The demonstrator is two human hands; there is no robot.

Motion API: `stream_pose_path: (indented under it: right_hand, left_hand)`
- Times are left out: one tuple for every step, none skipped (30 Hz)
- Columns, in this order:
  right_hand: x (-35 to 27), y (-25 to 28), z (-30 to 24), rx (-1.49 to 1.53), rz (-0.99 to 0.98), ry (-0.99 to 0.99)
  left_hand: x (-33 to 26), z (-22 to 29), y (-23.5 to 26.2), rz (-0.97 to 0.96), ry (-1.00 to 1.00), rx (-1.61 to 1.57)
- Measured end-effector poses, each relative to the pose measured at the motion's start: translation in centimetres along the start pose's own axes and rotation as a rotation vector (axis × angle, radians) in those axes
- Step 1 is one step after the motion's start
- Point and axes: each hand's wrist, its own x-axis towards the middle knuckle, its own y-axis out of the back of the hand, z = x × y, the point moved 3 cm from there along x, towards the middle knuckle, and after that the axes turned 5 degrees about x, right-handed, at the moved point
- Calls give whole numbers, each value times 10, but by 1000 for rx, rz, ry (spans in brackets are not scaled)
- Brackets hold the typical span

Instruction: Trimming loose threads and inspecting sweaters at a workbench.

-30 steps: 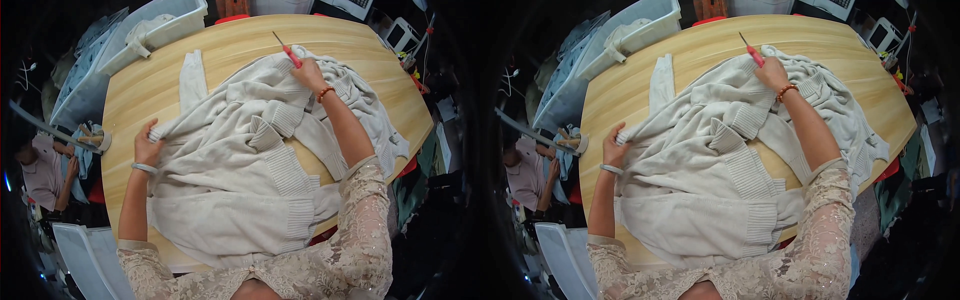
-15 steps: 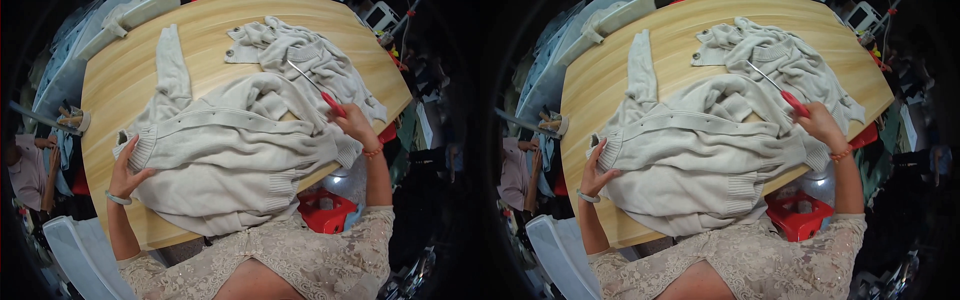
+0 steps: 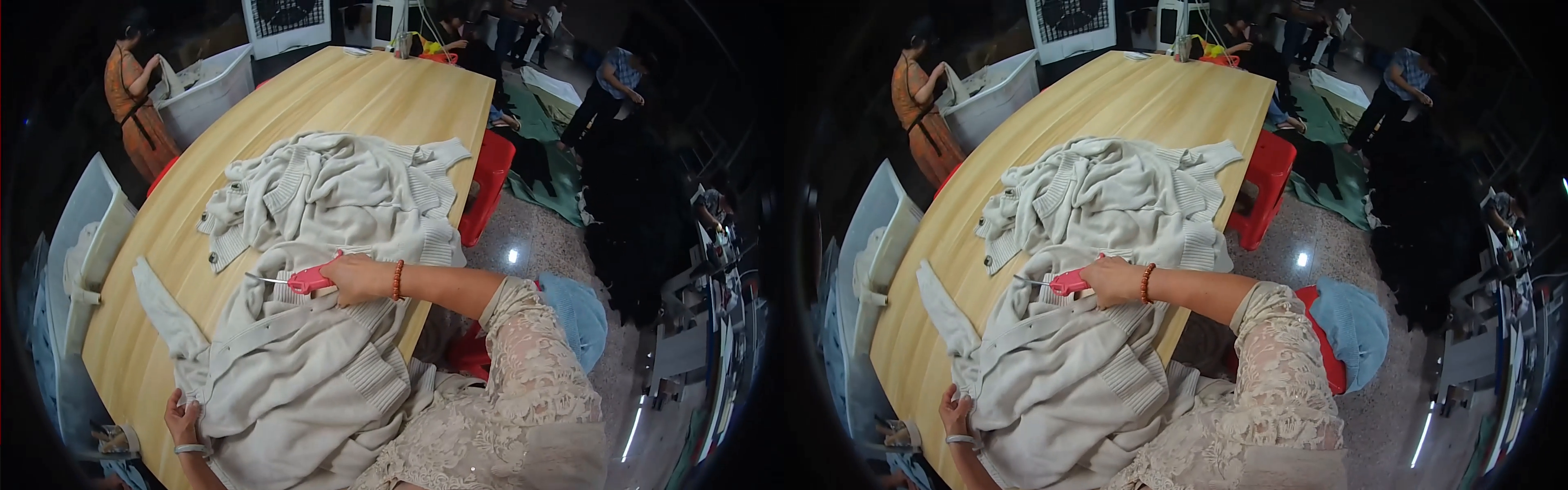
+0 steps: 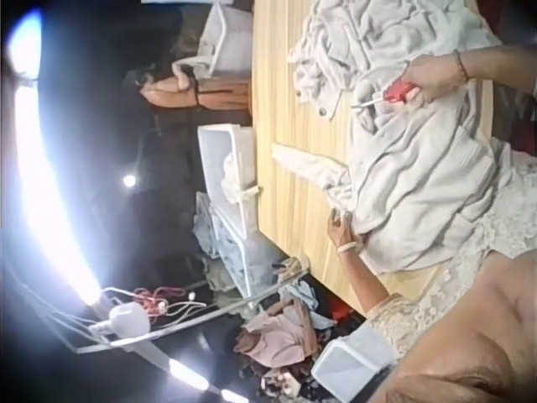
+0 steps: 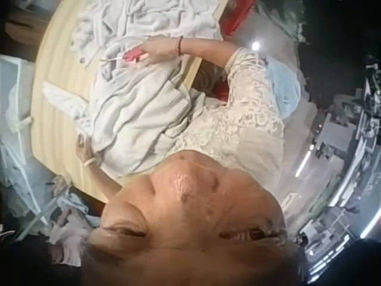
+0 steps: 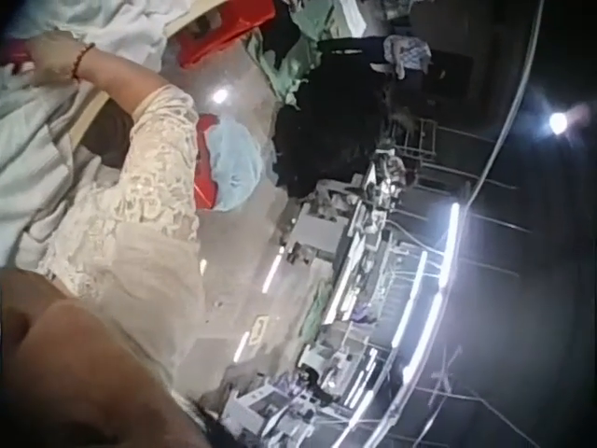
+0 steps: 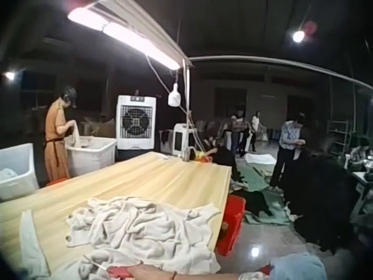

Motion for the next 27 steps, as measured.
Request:
stream_pose_path:
  right_hand:
    - [-1, 6, -1, -2, 13, -9]
    - [-3, 11, -3, 6, -52, -17]
    - [-4, 16, -6, 14, -116, -20]
    - [3, 12, -1, 12, -84, 0]
    - [7, 14, 0, 9, -77, -4]
    - [13, 20, -1, 44, 57, 3]
    - [15, 31, 1, 75, 195, 0]
    - [17, 46, 2, 81, 393, 72]
    - [16, 64, 1, 84, 589, 147]
    - [6, 84, 0, 75, 675, 194]
    - [2, 101, -15, 103, 744, 288]
    - [-11, 116, -24, 110, 727, 352]
    - [-28, 128, -32, 102, 710, 399]
    - [-46, 133, -38, 111, 674, 473]
    - [-64, 133, -44, 154, 502, 447]
    - [-80, 126, -46, 201, 330, 417]
    - [-92, 108, -39, 182, 166, 322]
    - [-103, 90, -42, 47, -10, 190]
    - [-121, 72, -42, -40, 9, 171]
    - [-134, 54, -39, -161, 68, 152]
    - [-145, 42, -33, -275, 136, 129]
    - [-148, 30, -29, -304, 143, 122]
    - [-150, 21, -26, -303, 137, 127]
    - [-151, 15, -23, -315, 225, 139]
    - [-150, 12, -26, -321, 306, 161]
    - [-146, 7, -28, -263, 271, 161]
    - [-142, 3, -36, -141, 249, 193]
  left_hand:
    - [7, 0, 0, -41, 51, 33]
    - [13, -1, 2, -50, 42, 33]
    - [19, -2, 4, -69, 42, 66]
    - [25, -3, 8, -88, 43, 99]
    - [27, -3, 15, -31, -23, 135]
    - [29, -2, 28, 31, -84, 173]
    - [34, 11, 40, 101, -165, 226]
    - [33, 24, 52, 130, -258, 120]
    - [27, 44, 64, 160, -349, 12]
    - [8, 82, 49, 206, -421, -50]
    - [-38, 124, 49, 304, -485, -83]
    - [-46, 125, 74, 271, -575, 170]
    - [-46, 108, 99, 218, -665, 409]
    - [-62, 104, 106, 141, -757, 553]
    - [-85, 103, 91, 132, -756, 551]
    - [-120, 103, 66, 160, -677, 618]
    - [-149, 104, 46, 190, -598, 686]
    - [-170, 94, 31, 118, -631, 784]
    - [-184, 81, 10, 101, -511, 842]
    - [-195, 72, -12, 7, -286, 821]
    - [-193, 24, -8, 35, -618, 1066]
    - [-198, 19, -26, -73, -603, 1029]
    - [-201, 21, -40, -35, -427, 876]
    - [-205, 23, -47, 5, -253, 725]
    - [-208, 18, -41, -22, -146, 720]
    - [-212, 16, -38, 15, -252, 741]
    - [-220, 7, -31, 60, -339, 767]
